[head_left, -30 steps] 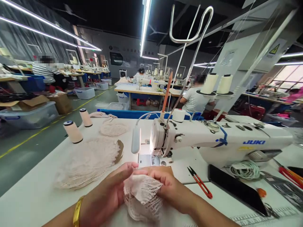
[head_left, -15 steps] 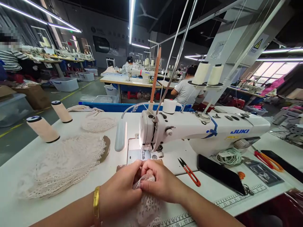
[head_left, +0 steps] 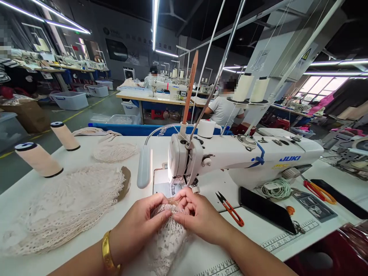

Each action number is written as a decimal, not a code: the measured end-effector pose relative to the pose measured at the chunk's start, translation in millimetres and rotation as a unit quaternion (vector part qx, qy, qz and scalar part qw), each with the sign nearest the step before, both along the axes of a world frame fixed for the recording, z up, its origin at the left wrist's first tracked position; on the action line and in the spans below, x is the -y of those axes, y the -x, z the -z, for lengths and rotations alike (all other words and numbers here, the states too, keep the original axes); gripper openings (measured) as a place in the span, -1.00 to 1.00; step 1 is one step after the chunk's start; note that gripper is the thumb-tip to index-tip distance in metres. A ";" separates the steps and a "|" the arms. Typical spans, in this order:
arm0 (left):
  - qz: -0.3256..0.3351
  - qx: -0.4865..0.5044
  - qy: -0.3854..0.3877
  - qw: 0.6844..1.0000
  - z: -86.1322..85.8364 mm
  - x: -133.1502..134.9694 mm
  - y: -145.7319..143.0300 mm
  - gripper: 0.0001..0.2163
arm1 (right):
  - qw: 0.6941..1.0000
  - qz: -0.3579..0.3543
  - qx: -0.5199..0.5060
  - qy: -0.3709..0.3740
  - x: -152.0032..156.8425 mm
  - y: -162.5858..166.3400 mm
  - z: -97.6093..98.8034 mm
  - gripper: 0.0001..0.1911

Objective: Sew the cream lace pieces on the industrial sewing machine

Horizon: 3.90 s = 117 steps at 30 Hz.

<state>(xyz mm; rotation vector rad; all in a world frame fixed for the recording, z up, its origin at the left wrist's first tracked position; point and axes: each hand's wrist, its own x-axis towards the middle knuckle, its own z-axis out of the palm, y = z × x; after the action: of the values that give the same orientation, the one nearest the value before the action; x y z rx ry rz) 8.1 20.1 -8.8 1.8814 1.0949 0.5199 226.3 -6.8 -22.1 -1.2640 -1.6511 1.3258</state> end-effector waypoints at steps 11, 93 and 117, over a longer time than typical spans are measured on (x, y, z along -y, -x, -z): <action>0.012 0.031 -0.142 0.989 13.7 5.6 0.9 -0.70 | 0.961 -0.013 0.115 -0.249 6.5 -2.7 3.4 -0.92; 0.082 0.007 0.077 0.994 -35.8 46.5 -5.1 -0.82 | 0.941 0.062 0.118 -0.312 52.4 11.5 -9.9 -0.84; 0.081 -0.130 -0.453 0.878 36.4 -1.2 -9.3 -0.72 | 0.864 0.042 0.317 -0.388 -4.6 -3.9 25.7 -0.84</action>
<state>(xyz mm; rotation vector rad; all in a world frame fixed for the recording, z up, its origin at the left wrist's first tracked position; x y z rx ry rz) 17.4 21.3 -45.2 2.9053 0.9023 0.7837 230.1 -2.1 -47.9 -1.2687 -2.2013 0.0695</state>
